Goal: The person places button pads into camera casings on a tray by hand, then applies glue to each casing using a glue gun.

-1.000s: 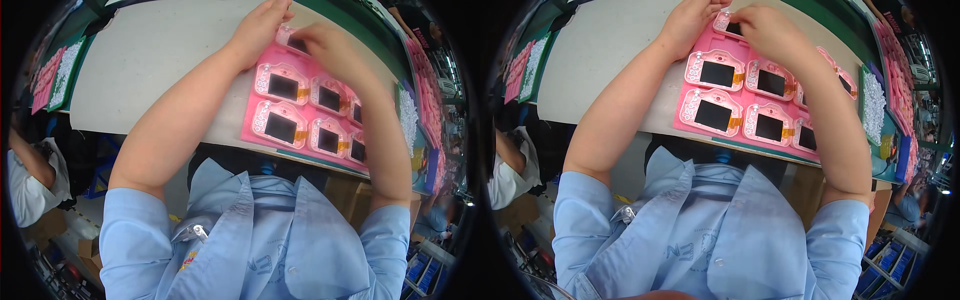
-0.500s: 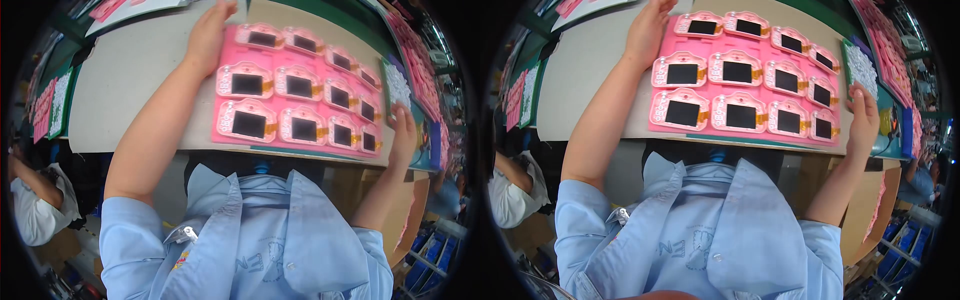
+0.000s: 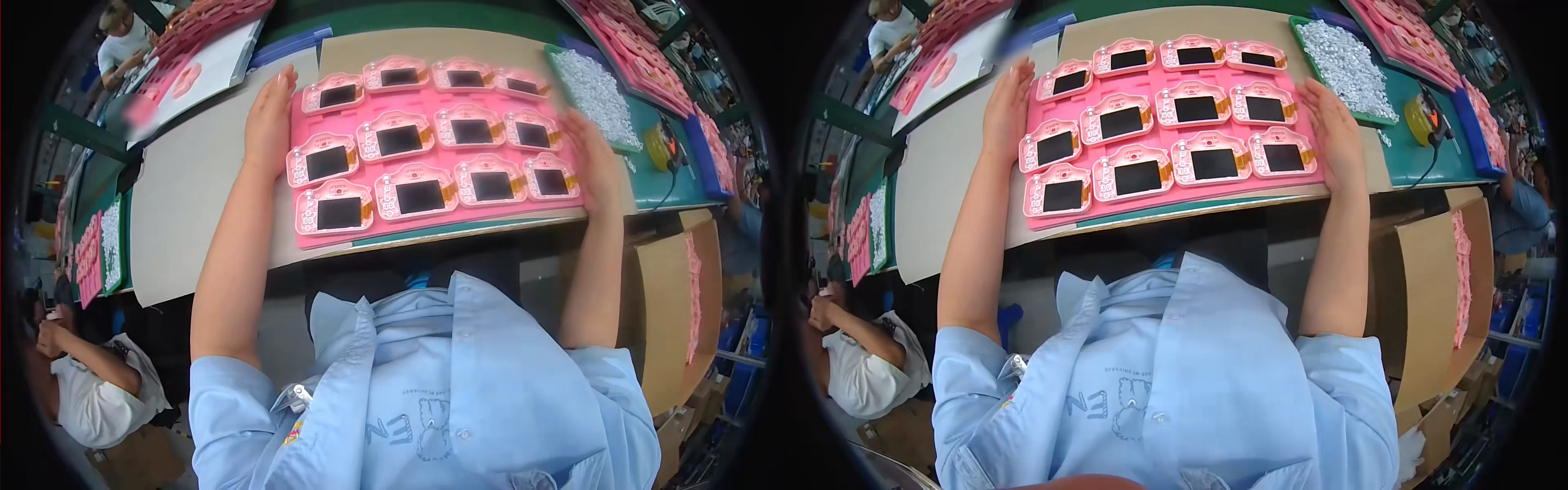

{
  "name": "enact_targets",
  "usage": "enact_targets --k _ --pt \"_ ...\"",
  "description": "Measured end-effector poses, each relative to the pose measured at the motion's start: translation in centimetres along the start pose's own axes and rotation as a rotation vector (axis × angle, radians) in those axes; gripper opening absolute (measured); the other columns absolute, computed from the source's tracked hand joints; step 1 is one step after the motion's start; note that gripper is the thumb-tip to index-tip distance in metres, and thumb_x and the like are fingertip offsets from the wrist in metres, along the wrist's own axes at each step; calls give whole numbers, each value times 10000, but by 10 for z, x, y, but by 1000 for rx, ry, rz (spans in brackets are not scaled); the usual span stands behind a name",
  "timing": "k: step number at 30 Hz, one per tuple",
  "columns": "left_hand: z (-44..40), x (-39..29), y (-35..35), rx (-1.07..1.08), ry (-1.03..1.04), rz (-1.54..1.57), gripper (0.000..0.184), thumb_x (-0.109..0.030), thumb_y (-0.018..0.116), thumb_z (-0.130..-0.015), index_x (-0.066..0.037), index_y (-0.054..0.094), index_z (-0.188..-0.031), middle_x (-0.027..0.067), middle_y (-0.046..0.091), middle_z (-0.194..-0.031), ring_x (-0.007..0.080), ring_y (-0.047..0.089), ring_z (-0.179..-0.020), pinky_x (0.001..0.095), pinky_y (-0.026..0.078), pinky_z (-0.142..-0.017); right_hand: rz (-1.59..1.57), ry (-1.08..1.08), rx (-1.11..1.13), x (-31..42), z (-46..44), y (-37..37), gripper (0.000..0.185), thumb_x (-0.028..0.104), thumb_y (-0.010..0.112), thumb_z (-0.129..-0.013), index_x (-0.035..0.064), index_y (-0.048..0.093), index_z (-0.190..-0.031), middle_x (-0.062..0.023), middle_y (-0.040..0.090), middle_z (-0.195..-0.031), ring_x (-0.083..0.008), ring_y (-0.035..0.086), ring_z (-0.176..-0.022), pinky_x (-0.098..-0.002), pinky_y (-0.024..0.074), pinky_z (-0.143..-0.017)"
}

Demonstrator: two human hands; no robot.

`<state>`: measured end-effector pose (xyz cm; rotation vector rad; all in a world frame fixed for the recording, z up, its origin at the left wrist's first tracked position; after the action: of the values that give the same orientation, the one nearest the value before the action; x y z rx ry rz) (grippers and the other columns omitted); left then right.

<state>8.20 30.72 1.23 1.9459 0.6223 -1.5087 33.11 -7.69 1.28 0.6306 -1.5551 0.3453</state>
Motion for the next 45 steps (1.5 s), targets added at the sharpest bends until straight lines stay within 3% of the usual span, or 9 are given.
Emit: enact_targets --k 6,9,11,13,17,21,34,43,45 --pt "44 -17 -1 -132 -138 36 515 -267 489 -948 10 358 -1362 172 384 -1395 241 365 -1300 330 266 -1087 -32 -20 -47 5 7 1 337 177 485 -960 -52 495 -1207 -153 559 -1185 -190 524 -1122 -296 399 -990" --pt "86 -26 -6 -120 -112 -16 511 -242 442 -967 -3 295 -1394 185 326 -1426 262 316 -1331 367 227 -1112 -99 -22 -47 0 5 -5 297 159 499 -952 -47 525 -1164 -144 579 -1151 -181 541 -1089 -292 412 -971" --pt "105 -20 -13 -138 -16 -189 506 -208 457 -961 -20 292 -1401 159 362 -1408 242 332 -1322 355 250 -1100 -149 -36 -41 -5 1 -12 276 150 504 -949 -43 539 -1143 -136 588 -1131 -175 548 -1069 -289 418 -959" --pt "119 -29 0 -200 -7 -131 474 -184 462 -959 -47 321 -1391 144 398 -1381 224 361 -1298 342 268 -1088 -180 -52 -33 -7 0 -14 257 139 510 -945 -37 550 -1127 -127 597 -1110 -169 556 -1049 -284 424 -945" --pt "119 -26 4 -218 42 -120 437 -146 455 -959 -31 353 -1369 148 429 -1346 208 393 -1263 333 295 -1065 -75 -18 -121 -7 3 -16 226 128 507 -933 -10 553 -1106 -98 602 -1061 -177 556 -1041 -296 414 -945" --pt "120 -24 7 -170 60 -174 389 -127 442 -961 1 394 -1325 137 469 -1282 193 448 -1189 324 340 -1022 -26 -23 -198 -14 4 -27 220 141 536 -925 20 541 -1109 -54 610 -1023 -124 570 -960 -249 448 -852" --pt "119 -20 6 -201 -119 237 334 -196 385 -986 27 453 -1224 150 522 -1212 216 514 -1116 341 409 -970 -16 -55 -255 -3 6 -16 178 79 531 -903 -12 561 -1054 -94 633 -960 -138 592 -882 -262 474 -828" --pt "120 -20 1 -228 -119 232 307 -136 376 -968 34 452 -1212 164 506 -1224 224 480 -1158 360 362 -1015 -36 -8 -249 -10 3 -22 173 95 533 -910 -13 573 -1040 -86 636 -925 -130 586 -855 -255 466 -813" --pt "120 -38 -9 -281 24 118 299 -135 394 -963 23 458 -1208 161 510 -1226 241 486 -1160 385 355 -1022 -53 8 -246 -13 3 -22 165 94 530 -915 -11 574 -1034 -80 635 -919 -123 582 -852 -251 464 -808"
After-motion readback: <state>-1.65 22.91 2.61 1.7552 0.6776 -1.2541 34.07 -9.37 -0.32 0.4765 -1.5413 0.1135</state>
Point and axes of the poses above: each hand's wrist, its own z-axis away from the middle knuckle, its own y-axis out of the palm, x = y × z, the point moved 9 cm from there along -z, towards the middle knuckle
